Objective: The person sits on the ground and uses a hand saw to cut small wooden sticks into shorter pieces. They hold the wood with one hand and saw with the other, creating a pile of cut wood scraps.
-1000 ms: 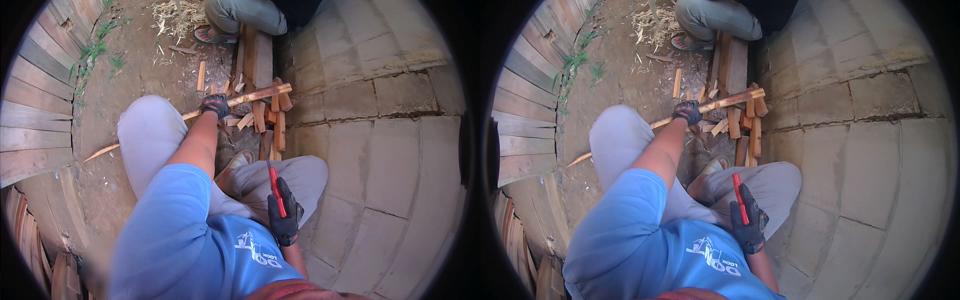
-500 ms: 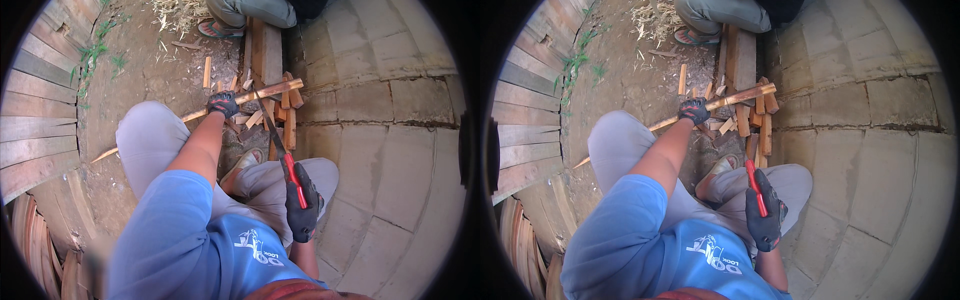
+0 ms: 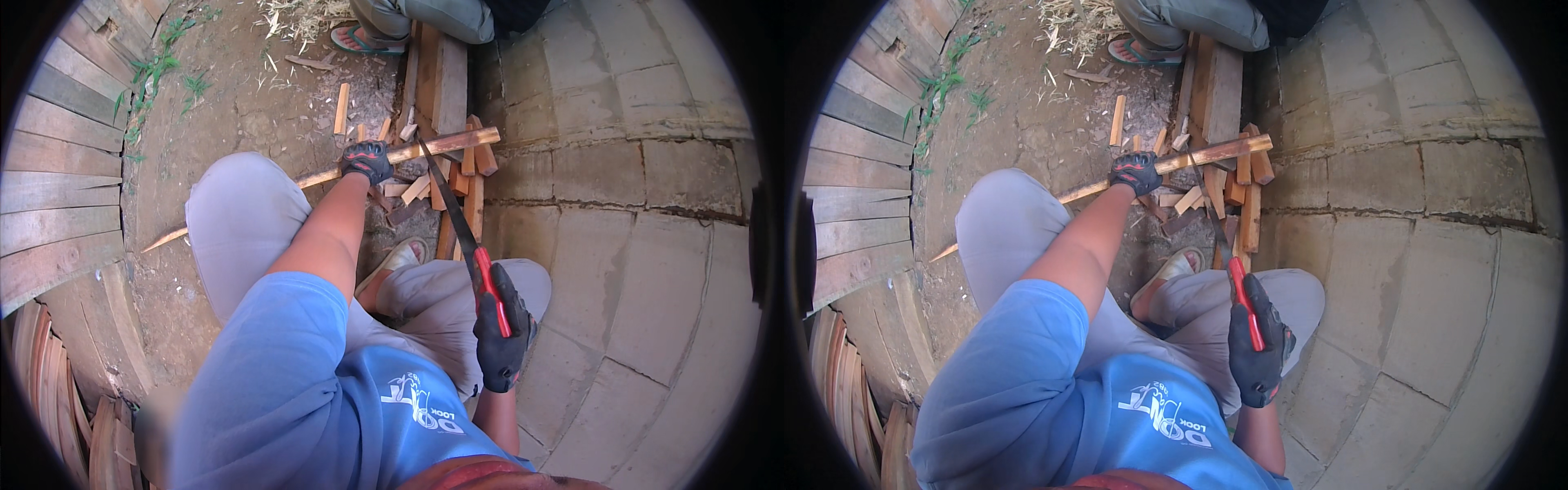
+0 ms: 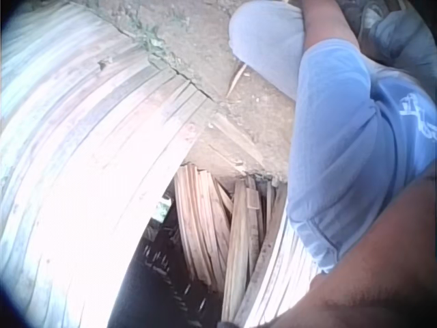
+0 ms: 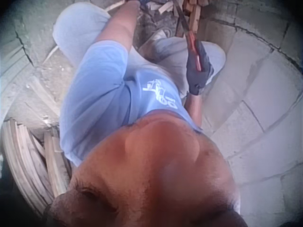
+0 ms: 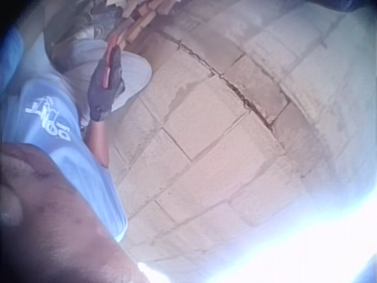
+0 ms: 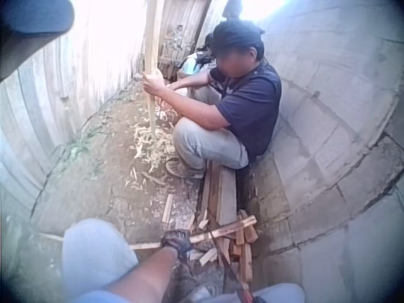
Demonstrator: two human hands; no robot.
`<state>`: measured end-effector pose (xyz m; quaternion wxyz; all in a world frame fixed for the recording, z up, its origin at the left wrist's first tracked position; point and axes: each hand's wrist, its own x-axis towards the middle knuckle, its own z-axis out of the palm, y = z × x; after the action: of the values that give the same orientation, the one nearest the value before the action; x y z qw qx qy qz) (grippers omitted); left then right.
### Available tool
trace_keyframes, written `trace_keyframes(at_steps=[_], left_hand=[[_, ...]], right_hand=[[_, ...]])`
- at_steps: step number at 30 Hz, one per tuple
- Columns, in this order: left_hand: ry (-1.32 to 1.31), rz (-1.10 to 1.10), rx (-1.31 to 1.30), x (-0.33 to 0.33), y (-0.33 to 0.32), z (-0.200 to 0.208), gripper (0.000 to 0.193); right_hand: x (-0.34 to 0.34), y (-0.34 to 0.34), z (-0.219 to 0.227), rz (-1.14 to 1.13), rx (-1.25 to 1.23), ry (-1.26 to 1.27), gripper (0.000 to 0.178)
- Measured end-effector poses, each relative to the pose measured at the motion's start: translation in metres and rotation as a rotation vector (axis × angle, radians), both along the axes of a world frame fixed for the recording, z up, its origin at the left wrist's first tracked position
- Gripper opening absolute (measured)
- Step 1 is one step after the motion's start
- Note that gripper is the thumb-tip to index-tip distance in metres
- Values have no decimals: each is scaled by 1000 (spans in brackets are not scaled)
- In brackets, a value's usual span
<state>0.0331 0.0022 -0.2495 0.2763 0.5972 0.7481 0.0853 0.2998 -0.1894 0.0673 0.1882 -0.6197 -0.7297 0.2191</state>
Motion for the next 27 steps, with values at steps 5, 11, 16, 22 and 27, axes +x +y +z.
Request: trace_keyframes(at_steps=[5,11,16,22,27], left_hand=[[-3,-16,-28,2,2,2,46],[-19,-17,-30,2,2,4,50],[-20,18,-11,-2,1,-10,50],[-25,-36,-28,3,1,3,45],[-36,-17,-21,2,1,-5,48]], right_hand=[[-7,6,2,-116,-113,37,38],[-30,53,-62,14,9,-39,39],[-52,126,-120,35,5,6,39],[-74,194,-174,58,54,306,38],[-86,192,-175,62,4,191,41]])
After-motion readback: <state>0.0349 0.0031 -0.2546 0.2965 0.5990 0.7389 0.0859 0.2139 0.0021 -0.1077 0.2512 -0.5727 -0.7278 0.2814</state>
